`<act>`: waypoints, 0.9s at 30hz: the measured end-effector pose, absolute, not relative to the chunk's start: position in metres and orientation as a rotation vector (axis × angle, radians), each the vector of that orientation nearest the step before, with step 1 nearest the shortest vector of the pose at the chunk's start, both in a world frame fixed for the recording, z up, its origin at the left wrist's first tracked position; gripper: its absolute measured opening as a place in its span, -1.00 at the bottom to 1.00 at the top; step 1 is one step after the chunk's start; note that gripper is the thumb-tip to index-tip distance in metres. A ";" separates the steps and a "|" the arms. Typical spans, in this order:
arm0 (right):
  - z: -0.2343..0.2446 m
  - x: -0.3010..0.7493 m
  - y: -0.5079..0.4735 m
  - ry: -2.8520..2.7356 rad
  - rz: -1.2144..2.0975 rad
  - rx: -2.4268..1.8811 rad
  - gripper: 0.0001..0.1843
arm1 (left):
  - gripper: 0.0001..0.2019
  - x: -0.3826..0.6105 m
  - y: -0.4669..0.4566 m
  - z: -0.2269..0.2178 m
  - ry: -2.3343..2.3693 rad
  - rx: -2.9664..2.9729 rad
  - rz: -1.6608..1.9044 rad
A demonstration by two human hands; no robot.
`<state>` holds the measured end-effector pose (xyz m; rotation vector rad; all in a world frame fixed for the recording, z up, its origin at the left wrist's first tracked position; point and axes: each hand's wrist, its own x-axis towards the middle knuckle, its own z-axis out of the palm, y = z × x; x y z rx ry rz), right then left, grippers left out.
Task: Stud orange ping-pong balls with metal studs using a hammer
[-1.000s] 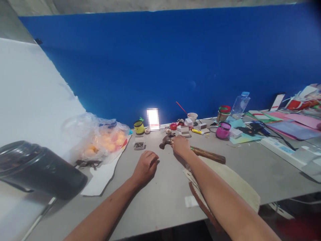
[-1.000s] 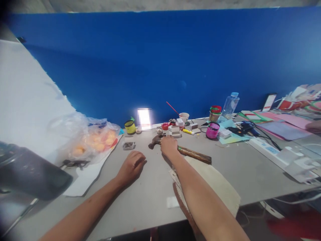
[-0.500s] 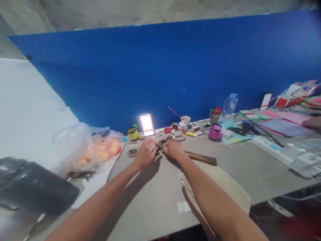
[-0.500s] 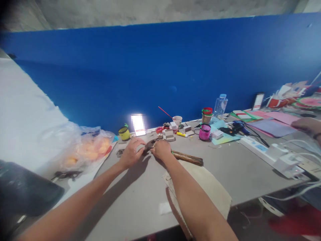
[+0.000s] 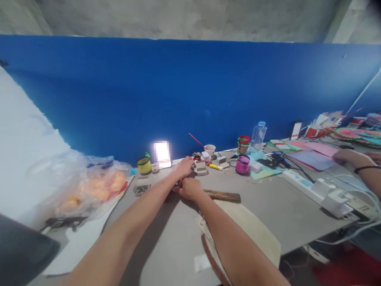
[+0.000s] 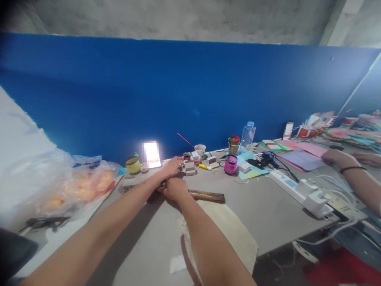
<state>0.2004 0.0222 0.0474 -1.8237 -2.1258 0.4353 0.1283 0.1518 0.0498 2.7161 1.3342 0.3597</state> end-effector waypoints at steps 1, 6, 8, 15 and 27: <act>0.047 0.200 0.022 -2.119 0.437 -1.817 -0.59 | -0.68 0.127 0.153 0.047 1.339 2.695 0.369; 0.045 0.201 0.024 -2.102 0.432 -1.783 -0.55 | -0.60 0.120 0.158 0.040 1.346 2.552 0.509; 0.045 0.201 0.024 -2.108 0.441 -1.783 -0.54 | -0.68 0.120 0.158 0.040 1.323 2.485 0.550; 0.046 0.201 0.023 -2.109 0.453 -1.782 -0.52 | -0.69 0.099 0.136 0.057 1.156 2.202 0.774; 0.043 0.201 0.022 -2.150 0.403 -1.805 -0.53 | -0.74 0.006 0.052 0.065 0.767 1.038 1.087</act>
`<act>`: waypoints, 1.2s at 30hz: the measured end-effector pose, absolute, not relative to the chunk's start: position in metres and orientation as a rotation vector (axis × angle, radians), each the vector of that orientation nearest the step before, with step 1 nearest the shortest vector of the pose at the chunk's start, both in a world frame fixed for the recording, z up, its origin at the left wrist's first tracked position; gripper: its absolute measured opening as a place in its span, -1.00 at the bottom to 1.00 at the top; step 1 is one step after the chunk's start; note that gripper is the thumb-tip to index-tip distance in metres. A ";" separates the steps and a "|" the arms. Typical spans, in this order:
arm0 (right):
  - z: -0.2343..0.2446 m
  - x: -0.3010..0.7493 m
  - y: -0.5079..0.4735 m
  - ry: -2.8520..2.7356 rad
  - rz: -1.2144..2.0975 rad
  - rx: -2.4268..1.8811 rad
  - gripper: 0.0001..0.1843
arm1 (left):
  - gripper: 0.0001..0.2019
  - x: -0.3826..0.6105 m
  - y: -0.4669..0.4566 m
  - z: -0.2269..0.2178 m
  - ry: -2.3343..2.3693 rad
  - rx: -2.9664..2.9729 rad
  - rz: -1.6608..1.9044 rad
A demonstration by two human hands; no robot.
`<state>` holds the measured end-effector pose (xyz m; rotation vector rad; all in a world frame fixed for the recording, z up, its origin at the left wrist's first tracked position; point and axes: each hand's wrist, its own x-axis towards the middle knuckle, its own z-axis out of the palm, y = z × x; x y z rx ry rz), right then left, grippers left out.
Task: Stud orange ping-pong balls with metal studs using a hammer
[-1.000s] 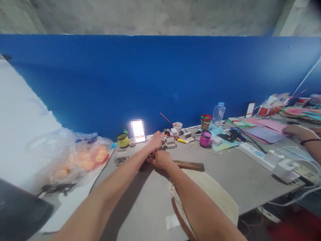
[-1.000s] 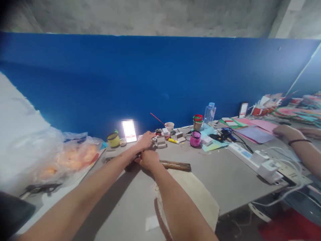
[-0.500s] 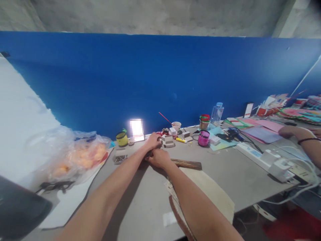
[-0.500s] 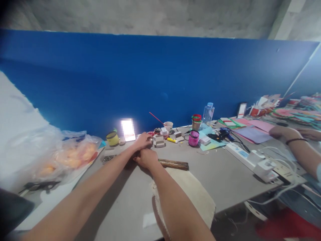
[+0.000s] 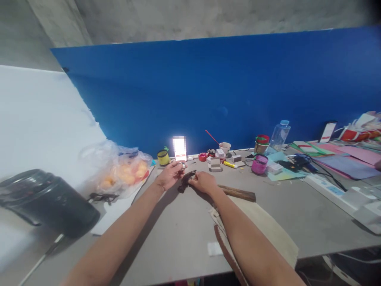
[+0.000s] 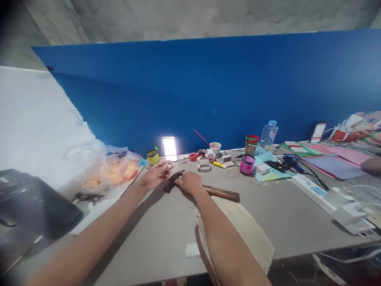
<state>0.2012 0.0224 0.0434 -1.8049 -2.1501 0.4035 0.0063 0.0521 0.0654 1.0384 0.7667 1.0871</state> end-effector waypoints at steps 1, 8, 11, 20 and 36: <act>0.044 0.201 0.022 -2.152 0.405 -1.805 -0.53 | -0.75 0.001 0.052 0.066 0.773 1.050 1.123; 0.045 0.202 0.023 -2.144 0.446 -1.825 -0.57 | -0.86 -0.050 0.064 0.084 0.771 0.943 1.293; 0.042 0.201 0.024 -2.139 0.456 -1.825 -0.58 | -0.86 -0.056 0.060 0.088 0.714 0.846 1.277; 0.044 0.202 0.021 -2.136 0.453 -1.831 -0.62 | -0.79 -0.046 0.056 0.072 0.761 0.910 1.344; 0.043 0.202 0.023 -2.142 0.443 -1.815 -0.61 | -0.70 -0.059 0.128 0.079 1.903 1.797 1.046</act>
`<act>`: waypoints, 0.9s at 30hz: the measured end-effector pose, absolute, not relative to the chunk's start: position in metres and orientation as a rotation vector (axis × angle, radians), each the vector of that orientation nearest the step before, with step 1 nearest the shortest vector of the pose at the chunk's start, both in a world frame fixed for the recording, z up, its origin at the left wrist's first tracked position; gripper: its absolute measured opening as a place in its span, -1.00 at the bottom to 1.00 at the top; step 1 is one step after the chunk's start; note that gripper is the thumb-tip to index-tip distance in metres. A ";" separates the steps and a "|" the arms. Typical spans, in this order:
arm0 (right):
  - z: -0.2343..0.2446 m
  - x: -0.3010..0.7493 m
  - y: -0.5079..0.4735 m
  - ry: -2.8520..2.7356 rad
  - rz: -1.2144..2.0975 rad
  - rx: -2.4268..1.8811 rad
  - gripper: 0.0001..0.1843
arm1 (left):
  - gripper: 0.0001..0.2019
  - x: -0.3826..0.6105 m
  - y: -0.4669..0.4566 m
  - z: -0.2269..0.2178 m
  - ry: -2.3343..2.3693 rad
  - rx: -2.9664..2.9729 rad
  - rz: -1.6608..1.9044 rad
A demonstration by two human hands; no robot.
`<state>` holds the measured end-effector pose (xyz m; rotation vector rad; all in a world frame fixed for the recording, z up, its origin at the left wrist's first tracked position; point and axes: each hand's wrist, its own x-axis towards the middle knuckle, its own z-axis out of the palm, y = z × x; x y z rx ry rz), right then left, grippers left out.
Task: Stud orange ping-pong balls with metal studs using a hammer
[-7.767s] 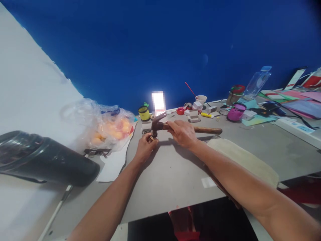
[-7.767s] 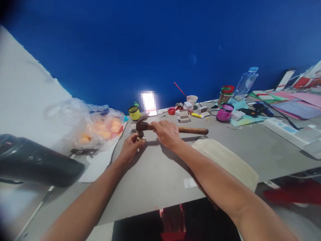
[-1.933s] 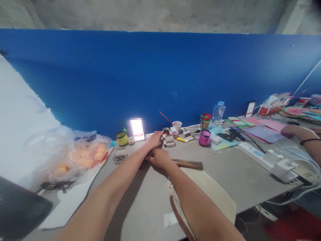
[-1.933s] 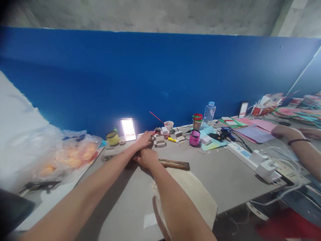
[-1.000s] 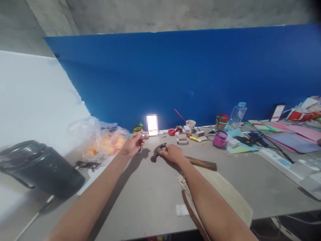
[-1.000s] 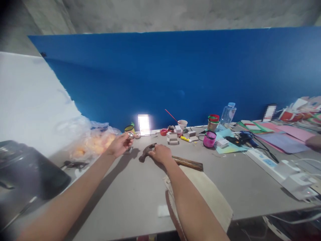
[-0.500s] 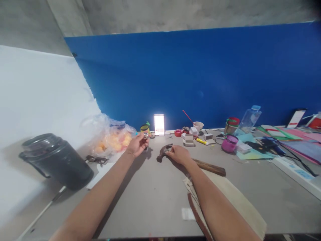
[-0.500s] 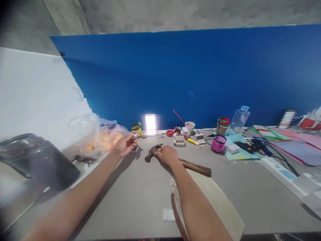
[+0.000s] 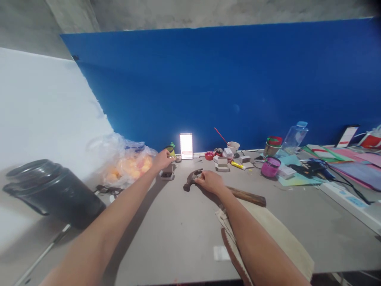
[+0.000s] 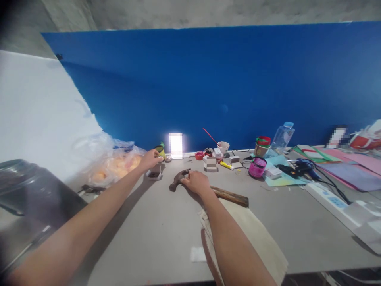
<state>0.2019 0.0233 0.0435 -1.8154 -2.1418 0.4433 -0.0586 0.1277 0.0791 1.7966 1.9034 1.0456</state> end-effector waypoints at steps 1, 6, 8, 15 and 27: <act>0.043 0.202 0.023 -2.136 0.450 -1.821 -0.61 | -0.72 -0.058 0.129 0.079 1.932 1.813 1.018; 0.043 0.202 0.025 -2.138 0.464 -1.833 -0.58 | -0.86 -0.058 0.123 0.089 2.068 1.920 1.000; 0.043 0.202 0.025 -2.142 0.458 -1.834 -0.57 | -0.85 -0.061 0.111 0.094 2.116 1.991 1.051; 0.045 0.202 0.025 -2.155 0.469 -1.827 -0.57 | -0.81 -0.078 0.057 0.093 2.040 2.106 0.983; 0.042 0.203 0.023 -2.142 0.441 -1.836 -0.61 | -0.83 0.010 0.095 0.075 1.549 2.826 0.126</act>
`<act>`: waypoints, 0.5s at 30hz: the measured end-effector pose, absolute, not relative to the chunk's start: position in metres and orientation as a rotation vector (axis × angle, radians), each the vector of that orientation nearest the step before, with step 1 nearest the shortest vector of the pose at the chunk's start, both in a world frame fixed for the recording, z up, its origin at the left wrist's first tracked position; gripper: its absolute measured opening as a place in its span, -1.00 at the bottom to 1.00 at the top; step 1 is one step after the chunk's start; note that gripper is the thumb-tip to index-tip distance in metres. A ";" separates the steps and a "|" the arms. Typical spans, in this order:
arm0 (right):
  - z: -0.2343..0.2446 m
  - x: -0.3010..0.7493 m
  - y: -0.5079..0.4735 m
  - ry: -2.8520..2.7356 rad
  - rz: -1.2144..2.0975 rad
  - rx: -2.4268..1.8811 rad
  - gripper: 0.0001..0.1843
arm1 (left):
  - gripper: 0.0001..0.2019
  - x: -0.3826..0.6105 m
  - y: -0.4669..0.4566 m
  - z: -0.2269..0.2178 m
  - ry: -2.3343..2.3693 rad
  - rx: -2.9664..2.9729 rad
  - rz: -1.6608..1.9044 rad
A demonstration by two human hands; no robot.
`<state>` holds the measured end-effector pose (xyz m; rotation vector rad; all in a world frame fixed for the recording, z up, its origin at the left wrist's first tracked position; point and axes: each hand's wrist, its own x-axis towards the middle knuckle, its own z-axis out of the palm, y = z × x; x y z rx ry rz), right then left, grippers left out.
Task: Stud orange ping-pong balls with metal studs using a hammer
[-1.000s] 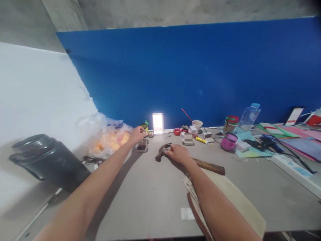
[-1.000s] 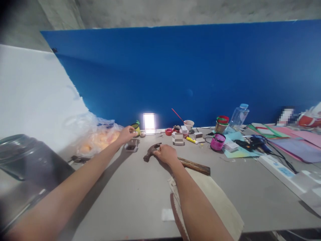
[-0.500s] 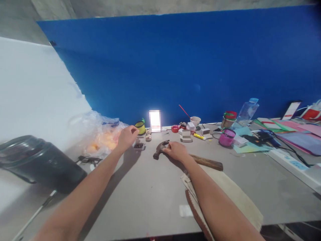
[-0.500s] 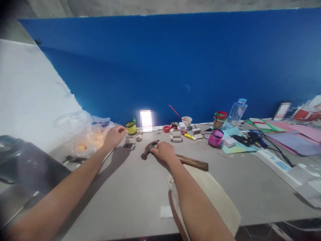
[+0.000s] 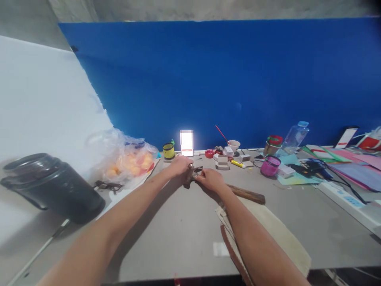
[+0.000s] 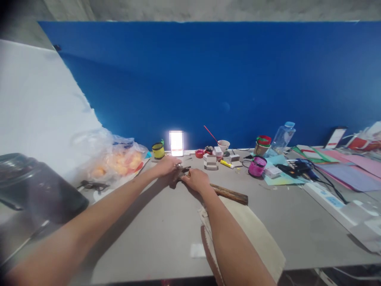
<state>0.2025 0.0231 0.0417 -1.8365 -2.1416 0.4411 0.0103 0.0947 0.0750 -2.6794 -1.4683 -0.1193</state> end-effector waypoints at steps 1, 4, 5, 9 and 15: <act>0.042 0.202 0.023 -2.140 0.444 -1.836 -0.60 | -0.83 0.011 0.099 0.076 -1.492 -2.664 -0.122; 0.042 0.202 0.024 -2.137 0.463 -1.836 -0.58 | -0.81 -0.003 0.113 0.082 -1.617 -2.563 -0.124; 0.042 0.202 0.025 -2.137 0.472 -1.837 -0.59 | -0.81 -0.011 0.119 0.085 -1.674 -2.518 -0.122; 0.043 0.202 0.027 -2.143 0.486 -1.830 -0.60 | -0.68 -0.040 0.134 0.096 -1.880 -2.364 -0.102; 0.044 0.203 0.026 -2.145 0.477 -1.830 -0.57 | -0.72 -0.057 0.129 0.107 -2.012 -2.278 -0.213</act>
